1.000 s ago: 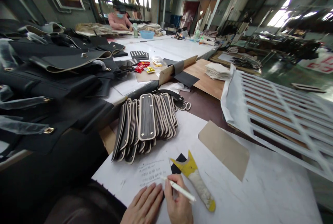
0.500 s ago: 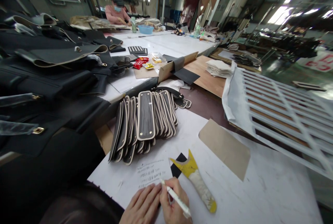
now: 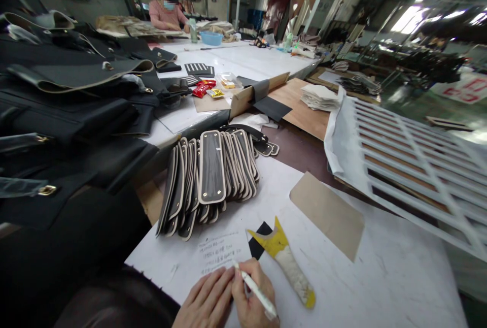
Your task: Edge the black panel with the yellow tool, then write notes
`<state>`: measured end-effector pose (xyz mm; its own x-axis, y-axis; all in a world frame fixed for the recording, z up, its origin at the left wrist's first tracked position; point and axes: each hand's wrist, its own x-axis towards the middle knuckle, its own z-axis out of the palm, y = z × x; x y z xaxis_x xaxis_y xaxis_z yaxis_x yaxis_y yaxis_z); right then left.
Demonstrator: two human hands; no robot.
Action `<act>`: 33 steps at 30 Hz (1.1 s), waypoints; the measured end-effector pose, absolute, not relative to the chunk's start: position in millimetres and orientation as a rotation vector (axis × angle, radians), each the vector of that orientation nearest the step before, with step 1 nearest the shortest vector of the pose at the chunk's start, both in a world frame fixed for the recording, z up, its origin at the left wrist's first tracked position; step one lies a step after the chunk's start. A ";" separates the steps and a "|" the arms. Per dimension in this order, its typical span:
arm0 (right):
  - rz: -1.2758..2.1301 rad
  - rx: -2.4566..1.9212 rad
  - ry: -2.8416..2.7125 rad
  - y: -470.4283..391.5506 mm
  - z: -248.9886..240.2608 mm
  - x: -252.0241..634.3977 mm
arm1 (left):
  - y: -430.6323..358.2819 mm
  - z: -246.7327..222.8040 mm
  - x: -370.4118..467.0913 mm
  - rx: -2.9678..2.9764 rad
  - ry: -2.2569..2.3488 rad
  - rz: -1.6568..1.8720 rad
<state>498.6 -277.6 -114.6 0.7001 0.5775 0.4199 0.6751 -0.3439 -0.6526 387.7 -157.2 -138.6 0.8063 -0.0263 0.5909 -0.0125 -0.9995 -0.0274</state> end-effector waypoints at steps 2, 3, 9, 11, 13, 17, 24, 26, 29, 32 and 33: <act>-0.159 -2.046 -0.978 -275.3 -109.5 499.4 | -156.0 -136.7 387.5 -2.967 0.045 -0.976; -0.165 -2.051 -0.974 -274.6 -108.3 499.4 | -155.6 -136.1 387.2 -2.969 0.053 -0.976; -0.130 -2.062 -0.911 -275.5 -116.7 497.1 | -156.9 -136.6 385.3 -2.999 0.068 -0.936; -0.110 -2.066 -0.893 -276.9 -120.9 496.3 | -157.2 -137.3 385.1 -3.009 0.068 -0.930; -0.093 -2.071 -0.877 -278.6 -124.7 495.7 | -157.0 -137.4 385.0 -3.013 0.070 -0.920; -0.085 -2.076 -0.837 -281.6 -129.2 495.0 | -156.2 -136.4 385.0 -3.007 0.064 -0.928; -0.124 -2.078 -0.941 -276.5 -112.1 499.0 | -157.7 -138.3 384.5 -3.017 0.054 -0.903; -0.129 -2.065 -0.994 -274.5 -105.7 500.7 | -157.9 -139.4 384.3 -3.020 0.063 -0.897; -0.133 -2.050 -0.984 -273.0 -99.9 502.3 | -157.4 -140.1 384.5 -3.018 0.062 -0.910; -0.142 -2.060 -0.963 -272.4 -97.0 502.8 | -156.5 -139.2 385.0 -3.022 0.066 -0.918; -0.148 -2.065 -0.968 -272.2 -96.2 502.7 | -156.3 -138.8 385.2 -3.025 0.072 -0.916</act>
<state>502.7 -272.2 -96.2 0.6959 0.5848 0.4169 0.6827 -0.3586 -0.6367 385.2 -156.3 -138.8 0.8313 -0.0379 0.5546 -0.0496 -0.9987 0.0061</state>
